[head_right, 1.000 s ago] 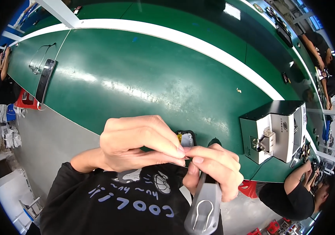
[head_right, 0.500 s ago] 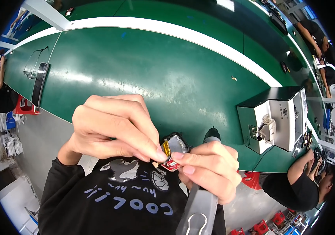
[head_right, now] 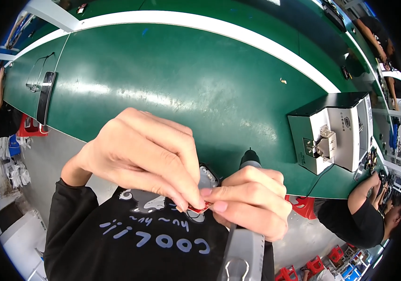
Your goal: Assembling small electronic components using an electric screwdriver at a workbench.
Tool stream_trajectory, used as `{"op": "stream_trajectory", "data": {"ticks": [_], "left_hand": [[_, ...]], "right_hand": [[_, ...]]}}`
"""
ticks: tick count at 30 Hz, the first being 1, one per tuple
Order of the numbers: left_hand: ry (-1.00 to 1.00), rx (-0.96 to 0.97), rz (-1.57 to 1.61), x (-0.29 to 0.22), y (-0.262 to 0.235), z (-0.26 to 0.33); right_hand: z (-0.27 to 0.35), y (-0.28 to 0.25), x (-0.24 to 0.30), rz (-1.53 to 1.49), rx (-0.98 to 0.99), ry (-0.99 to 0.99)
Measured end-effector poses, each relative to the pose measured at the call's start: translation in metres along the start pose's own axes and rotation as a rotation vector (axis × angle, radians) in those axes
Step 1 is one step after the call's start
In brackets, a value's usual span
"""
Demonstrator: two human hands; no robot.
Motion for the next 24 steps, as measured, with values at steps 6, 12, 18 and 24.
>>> {"op": "stream_trajectory", "data": {"ticks": [6,12,18,24], "left_hand": [[-0.189,0.085,0.168,0.004,-0.001,0.000],[-0.184,0.060,0.054,0.003,-0.001,0.004],[-0.253,0.075,-0.051,-0.003,-0.002,0.005],[-0.400,0.232,-0.001,0.003,-0.007,0.002]], "right_hand": [[0.001,0.002,0.004,-0.017,0.021,0.025],[0.004,0.002,0.011,0.093,0.086,0.130],[0.007,0.001,0.014,0.156,0.151,0.105],[0.009,-0.001,0.015,0.058,0.180,0.056]]}}
Point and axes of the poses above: each hand's wrist, its own z-axis away from the middle knuckle, its own y-axis out of the palm, x = y × z, the point moved 3 cm from there along -z, towards the middle knuckle, and after that the axes turned 2 degrees about -x, right-handed, at the moved point
